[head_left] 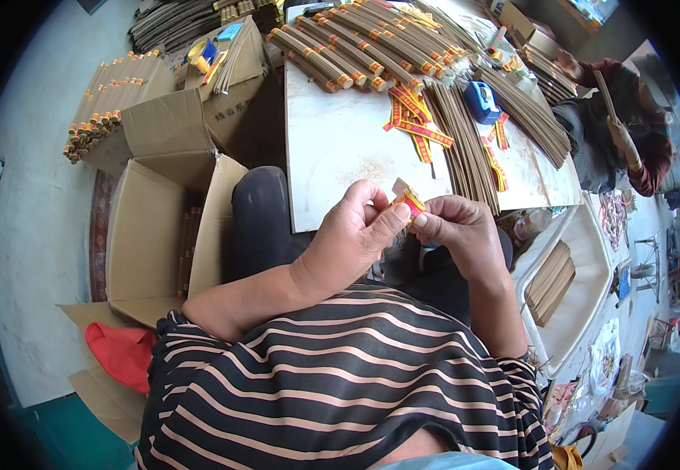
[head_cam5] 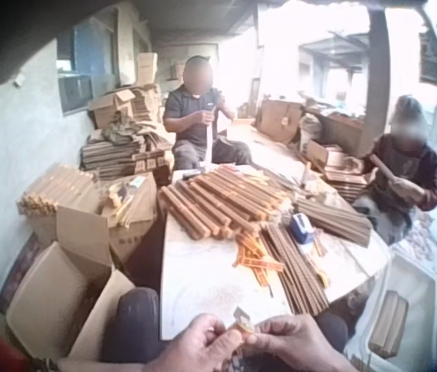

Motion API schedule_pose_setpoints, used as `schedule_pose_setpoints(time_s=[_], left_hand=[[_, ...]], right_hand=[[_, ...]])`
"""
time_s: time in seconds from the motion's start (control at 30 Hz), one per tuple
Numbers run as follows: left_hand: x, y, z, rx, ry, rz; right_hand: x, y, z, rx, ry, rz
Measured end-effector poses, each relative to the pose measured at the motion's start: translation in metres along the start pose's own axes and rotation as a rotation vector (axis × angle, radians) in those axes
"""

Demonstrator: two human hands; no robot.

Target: The person wraps red and yellow paper bands around bundles of incense sticks at a work table. They position the bands, hold the bundles, and use scissors to trim the excess paper, then place the finished bundles on the table.

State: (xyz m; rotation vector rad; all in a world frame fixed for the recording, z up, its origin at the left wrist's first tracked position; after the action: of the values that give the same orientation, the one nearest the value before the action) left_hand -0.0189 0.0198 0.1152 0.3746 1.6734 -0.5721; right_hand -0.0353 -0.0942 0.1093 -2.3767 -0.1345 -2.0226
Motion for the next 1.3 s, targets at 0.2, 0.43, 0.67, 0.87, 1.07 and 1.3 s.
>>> schedule_pose_setpoints(time_s=[0.2, 0.43, 0.67, 0.87, 1.07, 1.3], left_hand=[[0.003, -0.003, -0.001, 0.009, -0.04, 0.05], [0.009, -0.009, -0.002, 0.057, 0.022, 0.025], [0.02, -0.024, -0.002, 0.205, 0.139, -0.093], [0.026, -0.027, 0.002, 0.247, 0.17, -0.227], [0.025, -0.031, 0.001, 0.291, 0.227, -0.327], [0.028, -0.034, -0.004, 0.381, 0.322, -0.459]], right_hand=[[0.006, -0.008, -0.004, 0.081, -0.014, 0.015], [0.001, -0.013, -0.006, 0.259, -0.055, 0.096], [0.008, -0.02, -0.004, 0.351, -0.016, 0.218], [0.014, -0.022, -0.003, 0.393, 0.051, 0.265], [0.016, -0.021, -0.001, 0.432, 0.079, 0.257], [0.024, -0.022, -0.004, 0.462, 0.158, 0.166]])
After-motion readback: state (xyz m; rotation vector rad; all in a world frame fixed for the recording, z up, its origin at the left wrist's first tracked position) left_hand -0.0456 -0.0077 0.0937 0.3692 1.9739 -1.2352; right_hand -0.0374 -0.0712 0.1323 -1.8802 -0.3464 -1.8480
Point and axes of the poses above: each hand's wrist, its own z-axis towards the middle knuckle, its own y-axis out of the back of the hand, x = y × z, the point moved 10 cm from there along z, towards the middle knuckle, and after that the axes turned 4 degrees about -z, right-handed, at the moved point
